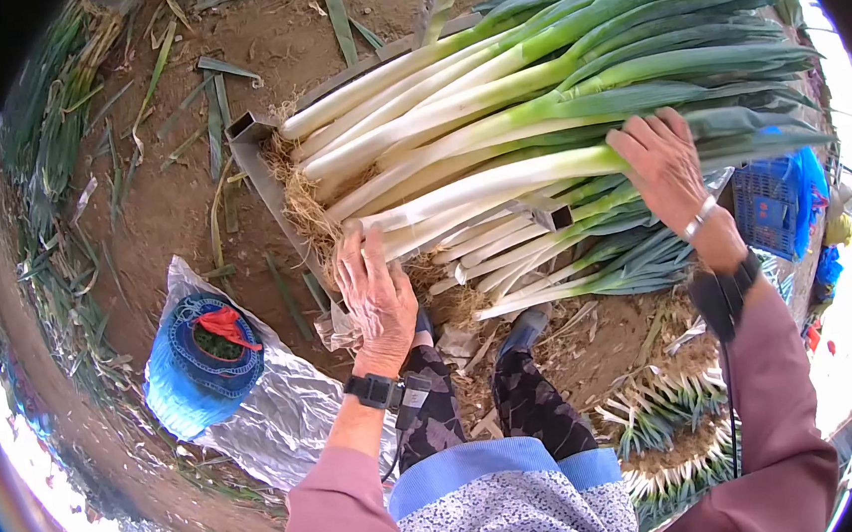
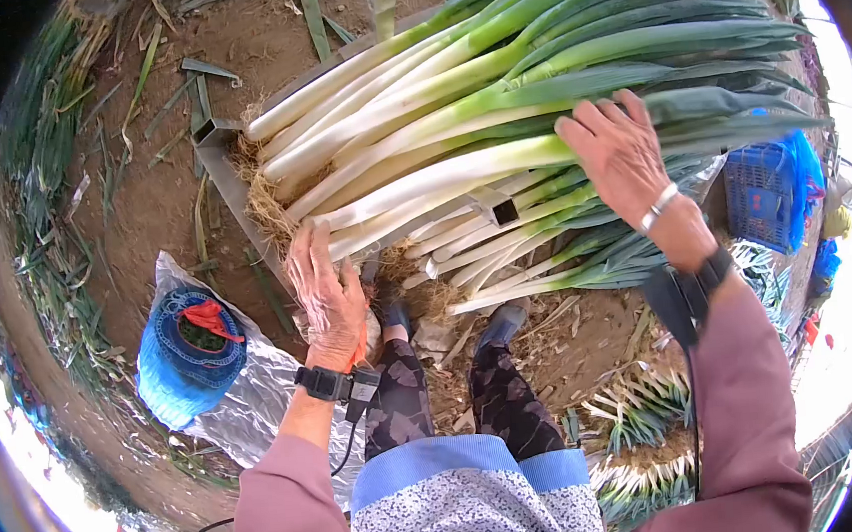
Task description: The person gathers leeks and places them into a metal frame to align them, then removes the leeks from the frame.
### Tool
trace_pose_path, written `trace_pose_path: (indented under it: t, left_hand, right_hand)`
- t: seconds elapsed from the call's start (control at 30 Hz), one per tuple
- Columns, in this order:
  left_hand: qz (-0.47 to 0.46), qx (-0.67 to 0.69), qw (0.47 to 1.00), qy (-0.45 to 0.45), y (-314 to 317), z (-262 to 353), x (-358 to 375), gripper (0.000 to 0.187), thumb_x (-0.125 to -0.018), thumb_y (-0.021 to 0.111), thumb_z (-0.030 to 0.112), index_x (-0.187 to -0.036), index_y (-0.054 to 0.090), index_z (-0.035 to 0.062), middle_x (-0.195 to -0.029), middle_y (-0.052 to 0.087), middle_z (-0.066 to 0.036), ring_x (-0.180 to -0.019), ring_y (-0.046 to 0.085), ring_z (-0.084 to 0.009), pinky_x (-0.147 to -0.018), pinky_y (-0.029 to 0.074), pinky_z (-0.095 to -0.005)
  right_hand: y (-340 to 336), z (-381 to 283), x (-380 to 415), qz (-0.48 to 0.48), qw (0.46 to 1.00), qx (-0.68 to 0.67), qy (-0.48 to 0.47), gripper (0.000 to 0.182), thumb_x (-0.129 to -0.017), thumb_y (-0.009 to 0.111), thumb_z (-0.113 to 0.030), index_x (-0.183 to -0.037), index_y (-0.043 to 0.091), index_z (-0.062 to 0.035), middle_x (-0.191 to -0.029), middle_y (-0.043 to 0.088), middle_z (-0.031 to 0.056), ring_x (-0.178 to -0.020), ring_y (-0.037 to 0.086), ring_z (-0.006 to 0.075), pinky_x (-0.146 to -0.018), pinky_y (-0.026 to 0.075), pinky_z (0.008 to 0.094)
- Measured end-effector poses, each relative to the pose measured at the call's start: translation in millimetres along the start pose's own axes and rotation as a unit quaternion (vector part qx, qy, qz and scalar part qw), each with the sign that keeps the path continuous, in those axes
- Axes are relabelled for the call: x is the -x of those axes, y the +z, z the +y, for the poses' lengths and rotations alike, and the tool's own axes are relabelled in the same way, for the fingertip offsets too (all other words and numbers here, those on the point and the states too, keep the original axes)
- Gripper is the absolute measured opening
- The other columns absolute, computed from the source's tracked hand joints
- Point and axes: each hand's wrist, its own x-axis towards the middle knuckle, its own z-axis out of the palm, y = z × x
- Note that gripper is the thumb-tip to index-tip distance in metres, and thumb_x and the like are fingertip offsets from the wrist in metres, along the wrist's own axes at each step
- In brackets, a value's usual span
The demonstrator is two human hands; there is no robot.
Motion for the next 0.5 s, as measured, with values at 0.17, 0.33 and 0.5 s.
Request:
trace_pose_path:
  t: [0.17,0.33,0.5]
  left_hand:
    - [0.001,0.048,0.999,0.011,-0.4,0.6,-16.9,0.053,-0.074,0.067,-0.003,-0.124,0.05,0.0036,-0.116,0.053,-0.02,-0.113,0.051,-0.0406,-0.102,0.04,-0.0489]
    - [-0.01,0.127,0.992,0.008,-30.2,5.4,-50.0,0.045,-0.075,0.071,0.003,-0.116,0.053,0.0054,-0.102,0.053,-0.016,-0.102,0.052,-0.0381,-0.09,0.045,-0.0434]
    - [0.048,0.043,0.991,0.115,-42.1,6.4,-77.2,0.043,-0.07,0.074,0.006,-0.109,0.056,0.007,-0.104,0.054,-0.013,-0.101,0.053,-0.0359,-0.089,0.044,-0.0423]
  right_hand:
    - [-93.4,-22.7,-1.6,-0.002,0.999,0.005,-0.04,0.032,-0.074,0.062,-0.004,-0.105,0.062,-0.0094,-0.087,0.054,0.0061,-0.088,0.057,0.0246,-0.098,0.037,0.0444]
    - [-132.2,4.7,-21.1,0.009,0.997,0.027,-0.075,0.039,-0.069,0.068,-0.007,-0.108,0.062,-0.0051,-0.091,0.057,0.0074,-0.089,0.057,0.0268,-0.097,0.037,0.0445]
    - [-157.5,22.0,-38.4,-0.031,0.997,-0.032,-0.069,0.045,-0.067,0.067,-0.005,-0.111,0.06,-0.0023,-0.092,0.057,0.0107,-0.091,0.055,0.0304,-0.098,0.035,0.0452]
